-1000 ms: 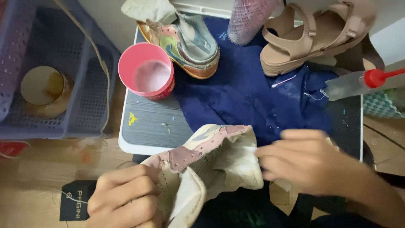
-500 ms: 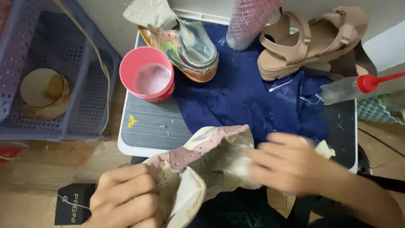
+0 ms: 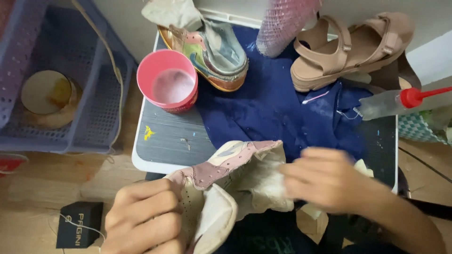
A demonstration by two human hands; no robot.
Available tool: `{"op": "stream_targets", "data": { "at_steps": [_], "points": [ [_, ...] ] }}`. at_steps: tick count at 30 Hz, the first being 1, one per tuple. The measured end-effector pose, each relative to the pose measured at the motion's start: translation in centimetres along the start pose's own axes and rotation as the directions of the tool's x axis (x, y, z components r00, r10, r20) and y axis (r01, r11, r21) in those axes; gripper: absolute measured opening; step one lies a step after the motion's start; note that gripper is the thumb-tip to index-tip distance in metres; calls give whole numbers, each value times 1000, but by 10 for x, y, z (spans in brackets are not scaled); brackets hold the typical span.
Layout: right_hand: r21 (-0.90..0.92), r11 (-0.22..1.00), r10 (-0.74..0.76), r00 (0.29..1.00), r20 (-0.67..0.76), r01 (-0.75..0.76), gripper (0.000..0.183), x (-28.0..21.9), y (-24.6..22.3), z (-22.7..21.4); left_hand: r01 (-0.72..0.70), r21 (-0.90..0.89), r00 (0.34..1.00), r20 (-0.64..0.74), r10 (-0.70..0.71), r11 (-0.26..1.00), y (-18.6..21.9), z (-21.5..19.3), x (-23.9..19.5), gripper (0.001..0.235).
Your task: The person cleans the inside of a pink and white sneaker using a white toothbrush. They hold the shoe open with one hand and scrub the interior lining and insole with the brush, occasionally dipping the brush into a pink cup of liquid.
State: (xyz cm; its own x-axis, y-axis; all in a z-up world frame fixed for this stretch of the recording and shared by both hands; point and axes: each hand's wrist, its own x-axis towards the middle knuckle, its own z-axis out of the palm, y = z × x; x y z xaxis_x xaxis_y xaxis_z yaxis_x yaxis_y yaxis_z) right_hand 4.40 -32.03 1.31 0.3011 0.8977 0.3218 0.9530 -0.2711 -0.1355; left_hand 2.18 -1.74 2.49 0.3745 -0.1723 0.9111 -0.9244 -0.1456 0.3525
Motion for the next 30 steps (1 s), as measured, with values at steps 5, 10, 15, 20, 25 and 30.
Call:
{"op": "stream_targets", "data": {
  "at_steps": [5, 10, 15, 20, 25, 30],
  "points": [
    [-128, 992, 9, 999, 52, -2, 22, -8, -8, -30, 127, 6, 990, 61, -127, 992, 7, -5, 2, 46],
    [-53, 998, -36, 997, 74, 40, 27, -3, -5, -7, 51, 13, 996, 67, -51, 999, 3, -4, -3, 46],
    [-83, 996, -27, 998, 48, 31, 27, 4, 2, 8, 106, 53, 994, 32, -108, 993, 3, -1, -5, 47],
    [-12, 999, 49, 998, 38, -49, 20, -26, 2, -9, 214, 71, 967, 129, -222, 974, 6, -7, -4, 41],
    [46, 992, 113, 989, 99, -118, 17, -80, 3, 11, 284, 116, 921, 244, -304, 952, 7, -14, -20, 40],
    [181, 970, 160, 986, 41, -165, 25, -63, 14, 19, 382, 254, 882, 187, -433, 888, 15, -11, -22, 47]
  ]
}}
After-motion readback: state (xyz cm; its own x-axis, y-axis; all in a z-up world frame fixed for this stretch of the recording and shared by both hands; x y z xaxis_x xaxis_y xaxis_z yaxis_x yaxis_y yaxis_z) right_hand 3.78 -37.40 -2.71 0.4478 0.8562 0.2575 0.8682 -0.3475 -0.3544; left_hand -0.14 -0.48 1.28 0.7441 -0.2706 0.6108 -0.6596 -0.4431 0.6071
